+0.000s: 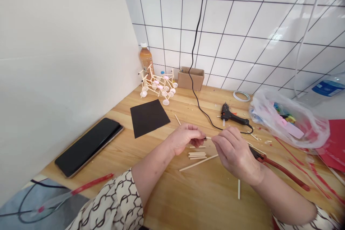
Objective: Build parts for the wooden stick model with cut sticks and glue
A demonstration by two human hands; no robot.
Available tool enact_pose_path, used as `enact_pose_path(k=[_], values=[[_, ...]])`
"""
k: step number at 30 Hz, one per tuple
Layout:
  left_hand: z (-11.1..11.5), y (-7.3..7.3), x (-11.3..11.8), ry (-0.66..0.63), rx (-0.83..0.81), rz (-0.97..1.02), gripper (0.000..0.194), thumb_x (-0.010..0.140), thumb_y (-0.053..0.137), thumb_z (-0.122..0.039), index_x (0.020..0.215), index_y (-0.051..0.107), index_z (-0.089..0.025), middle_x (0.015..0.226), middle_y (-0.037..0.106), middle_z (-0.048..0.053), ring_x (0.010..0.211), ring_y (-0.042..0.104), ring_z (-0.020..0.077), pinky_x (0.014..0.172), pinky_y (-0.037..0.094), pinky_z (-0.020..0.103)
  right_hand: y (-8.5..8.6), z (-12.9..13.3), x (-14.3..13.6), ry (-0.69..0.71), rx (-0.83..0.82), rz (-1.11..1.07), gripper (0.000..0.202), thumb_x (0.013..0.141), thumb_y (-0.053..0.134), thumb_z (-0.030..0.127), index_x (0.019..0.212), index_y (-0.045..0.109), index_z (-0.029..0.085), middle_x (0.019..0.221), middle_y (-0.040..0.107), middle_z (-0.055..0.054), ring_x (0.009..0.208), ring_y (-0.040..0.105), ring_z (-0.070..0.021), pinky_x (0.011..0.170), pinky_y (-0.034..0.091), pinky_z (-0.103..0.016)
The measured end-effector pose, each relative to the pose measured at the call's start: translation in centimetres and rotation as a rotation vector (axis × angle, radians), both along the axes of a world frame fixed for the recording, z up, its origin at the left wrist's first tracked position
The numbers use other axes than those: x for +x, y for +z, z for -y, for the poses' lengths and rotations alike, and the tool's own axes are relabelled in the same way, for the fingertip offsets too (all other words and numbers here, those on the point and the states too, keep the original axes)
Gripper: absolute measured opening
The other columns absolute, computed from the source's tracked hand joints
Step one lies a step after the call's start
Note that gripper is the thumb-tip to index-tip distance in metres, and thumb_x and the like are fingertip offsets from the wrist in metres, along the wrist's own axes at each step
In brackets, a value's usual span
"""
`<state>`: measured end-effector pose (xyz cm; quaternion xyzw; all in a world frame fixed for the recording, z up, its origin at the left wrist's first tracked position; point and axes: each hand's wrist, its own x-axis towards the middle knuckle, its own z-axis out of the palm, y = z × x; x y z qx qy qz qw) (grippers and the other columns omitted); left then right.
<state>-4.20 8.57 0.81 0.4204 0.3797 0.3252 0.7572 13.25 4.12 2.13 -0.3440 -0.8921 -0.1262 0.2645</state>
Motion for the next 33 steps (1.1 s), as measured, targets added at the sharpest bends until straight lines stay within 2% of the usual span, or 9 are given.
enact_pose_path(k=[4,12,24,33], values=[[-0.14,-0.17,-0.04,-0.015,-0.004,0.004,0.011,0.055,0.066,-0.021,0.054,0.064,-0.01,0.048,0.058,0.002,0.046,0.05,0.0101,0.051,0.038,0.024,0.01,-0.01,0.11,0.006,-0.007,-0.005,0.016,0.08,0.046,0.001,0.078,0.055,0.014,0.07,0.053,-0.008,0.068,0.041,-0.0196,0.062,0.037,-0.034],[0.1,0.22,-0.18,-0.018,0.067,0.03,0.012,0.056,0.068,-0.023,0.059,0.065,-0.011,0.054,0.06,0.001,0.054,0.053,0.0099,0.061,0.042,0.025,0.34,0.03,0.34,0.003,-0.055,-0.074,0.013,0.081,0.047,0.002,0.08,0.054,0.014,0.072,0.056,-0.008,0.068,0.043,-0.0191,0.062,0.038,-0.033],[0.33,0.29,-0.05,-0.005,0.05,0.024,0.017,0.051,0.076,-0.017,0.061,0.063,-0.011,0.057,0.061,-0.001,0.055,0.053,0.0065,0.06,0.04,0.021,0.32,-0.05,0.41,0.002,-0.068,-0.096,0.011,0.082,0.048,0.004,0.081,0.053,0.014,0.07,0.056,-0.008,0.067,0.043,-0.0188,0.061,0.037,-0.033],[0.28,0.07,-0.06,-0.004,0.054,0.044,0.021,0.051,0.078,-0.021,0.062,0.064,-0.011,0.058,0.062,-0.001,0.055,0.054,0.0069,0.059,0.042,0.021,0.3,-0.11,0.37,-0.007,-0.051,-0.111,0.012,0.083,0.047,0.006,0.08,0.055,0.014,0.069,0.056,-0.007,0.066,0.045,-0.0187,0.06,0.037,-0.032]])
